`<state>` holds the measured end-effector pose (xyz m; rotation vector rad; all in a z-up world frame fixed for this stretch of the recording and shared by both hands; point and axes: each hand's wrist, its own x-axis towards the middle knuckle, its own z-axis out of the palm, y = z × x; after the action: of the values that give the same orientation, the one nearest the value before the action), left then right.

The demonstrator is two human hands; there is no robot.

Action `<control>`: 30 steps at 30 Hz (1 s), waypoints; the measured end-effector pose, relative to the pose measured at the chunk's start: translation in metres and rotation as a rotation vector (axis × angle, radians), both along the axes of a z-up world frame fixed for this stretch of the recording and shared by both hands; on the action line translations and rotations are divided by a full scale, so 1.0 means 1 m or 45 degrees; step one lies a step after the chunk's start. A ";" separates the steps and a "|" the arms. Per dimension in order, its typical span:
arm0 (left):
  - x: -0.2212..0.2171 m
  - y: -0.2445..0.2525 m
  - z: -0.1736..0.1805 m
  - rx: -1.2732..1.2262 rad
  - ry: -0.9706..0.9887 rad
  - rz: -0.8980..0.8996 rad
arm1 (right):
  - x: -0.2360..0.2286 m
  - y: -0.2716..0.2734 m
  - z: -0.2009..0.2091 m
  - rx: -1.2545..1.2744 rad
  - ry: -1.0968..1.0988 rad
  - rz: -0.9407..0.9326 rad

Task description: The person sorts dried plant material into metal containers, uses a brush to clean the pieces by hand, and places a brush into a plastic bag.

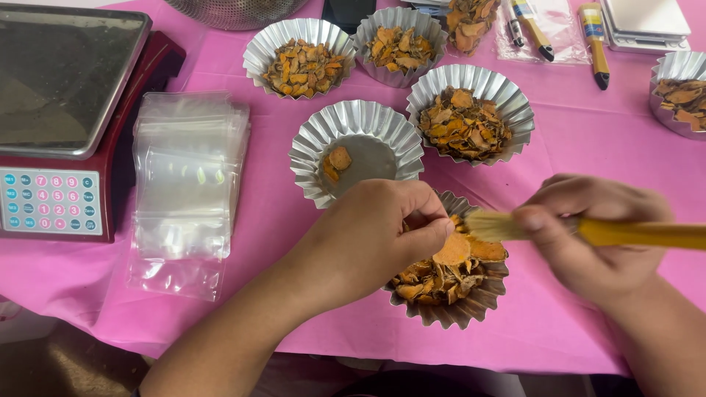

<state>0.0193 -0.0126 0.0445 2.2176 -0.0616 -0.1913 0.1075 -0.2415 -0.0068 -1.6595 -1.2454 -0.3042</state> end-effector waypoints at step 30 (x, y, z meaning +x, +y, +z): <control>0.020 0.016 -0.035 0.300 -1.266 -0.394 | 0.015 -0.001 0.002 0.256 0.729 0.150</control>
<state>0.0397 0.0037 0.0095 2.3112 -0.9599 0.7841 0.1220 -0.2424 -0.0052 -1.3604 -0.8417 0.1145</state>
